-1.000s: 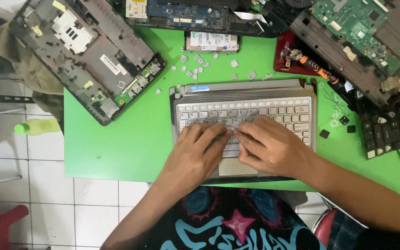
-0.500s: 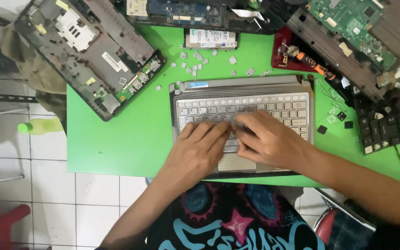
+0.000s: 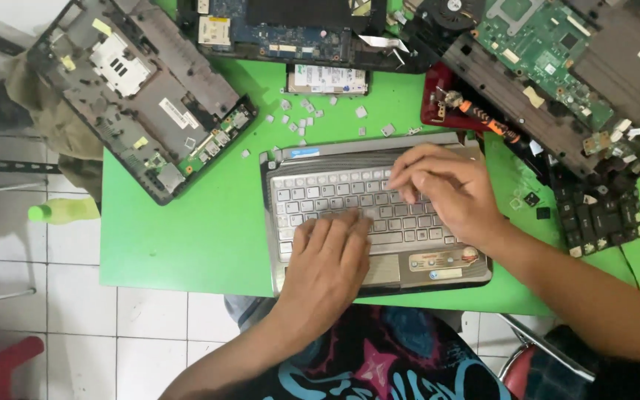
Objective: Reassembling a laptop keyboard by manually installing individual keycaps and their underlying hinge mechanisms.
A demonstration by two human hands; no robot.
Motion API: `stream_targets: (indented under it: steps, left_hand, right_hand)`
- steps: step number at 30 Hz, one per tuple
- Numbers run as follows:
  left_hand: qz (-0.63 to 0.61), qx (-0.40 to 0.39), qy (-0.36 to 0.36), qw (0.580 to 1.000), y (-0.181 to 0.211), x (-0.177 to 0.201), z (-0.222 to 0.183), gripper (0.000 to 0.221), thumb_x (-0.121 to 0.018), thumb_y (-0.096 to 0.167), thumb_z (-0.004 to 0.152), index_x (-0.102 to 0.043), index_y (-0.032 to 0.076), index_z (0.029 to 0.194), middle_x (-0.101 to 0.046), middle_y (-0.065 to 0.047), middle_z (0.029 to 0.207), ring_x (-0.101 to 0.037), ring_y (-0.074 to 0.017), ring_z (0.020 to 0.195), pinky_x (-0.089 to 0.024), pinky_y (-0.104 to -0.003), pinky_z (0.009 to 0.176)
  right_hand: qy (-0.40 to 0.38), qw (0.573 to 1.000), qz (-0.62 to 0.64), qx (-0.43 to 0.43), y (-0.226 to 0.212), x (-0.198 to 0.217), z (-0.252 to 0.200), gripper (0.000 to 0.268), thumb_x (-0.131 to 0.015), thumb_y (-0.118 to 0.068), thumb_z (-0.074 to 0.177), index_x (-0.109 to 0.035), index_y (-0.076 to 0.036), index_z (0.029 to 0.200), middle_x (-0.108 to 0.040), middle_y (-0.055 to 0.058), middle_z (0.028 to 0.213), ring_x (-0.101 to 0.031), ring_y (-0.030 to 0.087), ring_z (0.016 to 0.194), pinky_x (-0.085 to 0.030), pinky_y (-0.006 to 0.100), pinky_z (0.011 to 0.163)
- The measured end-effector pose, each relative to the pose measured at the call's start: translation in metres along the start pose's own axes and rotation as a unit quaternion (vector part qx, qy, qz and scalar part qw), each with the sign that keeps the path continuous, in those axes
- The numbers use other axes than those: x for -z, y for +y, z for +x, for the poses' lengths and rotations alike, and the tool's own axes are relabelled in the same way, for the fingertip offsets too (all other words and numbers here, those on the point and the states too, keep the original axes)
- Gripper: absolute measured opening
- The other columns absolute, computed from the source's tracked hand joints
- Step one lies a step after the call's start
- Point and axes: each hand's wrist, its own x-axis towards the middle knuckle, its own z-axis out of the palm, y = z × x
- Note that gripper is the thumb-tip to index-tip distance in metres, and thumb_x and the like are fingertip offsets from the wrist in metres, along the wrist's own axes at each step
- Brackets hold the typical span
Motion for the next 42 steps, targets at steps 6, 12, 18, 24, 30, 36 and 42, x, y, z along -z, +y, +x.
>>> stream_targets:
  steps: [6, 12, 18, 24, 30, 36, 42]
  left_hand:
    - [-0.037, 0.048, 0.025, 0.998, -0.002, -0.020, 0.017, 0.019, -0.069, 0.019, 0.099, -0.071, 0.006, 0.113, -0.060, -0.008, 0.107, -0.059, -0.0227, 0.094, -0.042, -0.038, 0.079]
    - [-0.038, 0.057, 0.037, 0.997, 0.003, -0.025, 0.024, 0.022, -0.075, 0.020, 0.095, -0.072, 0.004, 0.109, -0.061, -0.010, 0.100, -0.061, -0.0273, 0.087, -0.040, -0.041, 0.076]
    - [-0.099, 0.077, 0.051, 0.991, -0.002, -0.025, 0.031, 0.023, -0.079, 0.023, 0.090, -0.069, 0.006, 0.101, -0.056, -0.005, 0.092, -0.058, -0.0256, 0.082, -0.037, -0.038, 0.074]
    - [-0.105, 0.088, 0.049, 0.989, 0.000, -0.034, 0.036, 0.019, -0.082, 0.020, 0.084, -0.067, 0.009, 0.085, -0.053, -0.003, 0.082, -0.057, -0.0251, 0.077, -0.036, -0.040, 0.077]
    - [-0.064, 0.108, 0.036, 0.991, 0.009, -0.027, 0.037, 0.022, -0.085, 0.018, 0.083, -0.070, 0.004, 0.090, -0.059, -0.009, 0.087, -0.064, -0.0295, 0.079, -0.042, -0.044, 0.077]
    - [-0.049, 0.117, -0.024, 0.992, 0.009, -0.027, 0.041, 0.022, -0.084, 0.019, 0.082, -0.070, 0.003, 0.088, -0.059, -0.009, 0.084, -0.064, -0.0302, 0.077, -0.044, -0.044, 0.073]
    - [-0.062, 0.136, -0.166, 0.975, -0.001, -0.015, 0.064, 0.021, -0.078, 0.022, 0.087, -0.070, 0.003, 0.088, -0.059, -0.009, 0.087, -0.065, -0.0307, 0.081, -0.045, -0.045, 0.077]
  right_hand:
    - [0.063, 0.991, 0.115, -0.006, 0.011, 0.001, 0.005, 0.025, -0.049, -0.003, 0.101, -0.066, 0.016, 0.101, -0.063, 0.029, 0.100, -0.064, 0.027, 0.074, -0.054, 0.034, 0.065]
    - [0.060, 0.992, 0.112, 0.001, 0.009, -0.001, 0.006, 0.023, -0.049, -0.001, 0.102, -0.064, 0.017, 0.100, -0.062, 0.028, 0.097, -0.062, 0.026, 0.071, -0.053, 0.032, 0.063]
    - [0.047, 0.996, 0.080, 0.007, 0.013, 0.000, 0.006, 0.022, -0.050, 0.000, 0.101, -0.061, 0.019, 0.100, -0.061, 0.032, 0.097, -0.062, 0.029, 0.072, -0.053, 0.035, 0.062]
    - [0.044, 0.997, 0.066, 0.026, 0.012, -0.002, 0.007, 0.020, -0.051, 0.001, 0.100, -0.063, 0.017, 0.096, -0.062, 0.030, 0.094, -0.063, 0.026, 0.069, -0.054, 0.034, 0.060]
    - [0.036, 0.998, 0.029, 0.050, 0.010, -0.003, 0.010, 0.021, -0.054, 0.001, 0.099, -0.065, 0.018, 0.094, -0.064, 0.031, 0.092, -0.063, 0.026, 0.065, -0.055, 0.036, 0.057]
    - [0.032, 0.999, 0.013, 0.038, 0.004, -0.003, 0.009, 0.022, -0.052, 0.002, 0.099, -0.069, 0.015, 0.092, -0.064, 0.026, 0.091, -0.060, 0.022, 0.063, -0.054, 0.035, 0.059]
    - [0.018, 0.999, -0.018, 0.033, 0.000, -0.001, 0.010, 0.023, -0.052, 0.001, 0.100, -0.070, 0.015, 0.093, -0.064, 0.025, 0.092, -0.060, 0.023, 0.062, -0.055, 0.037, 0.060]
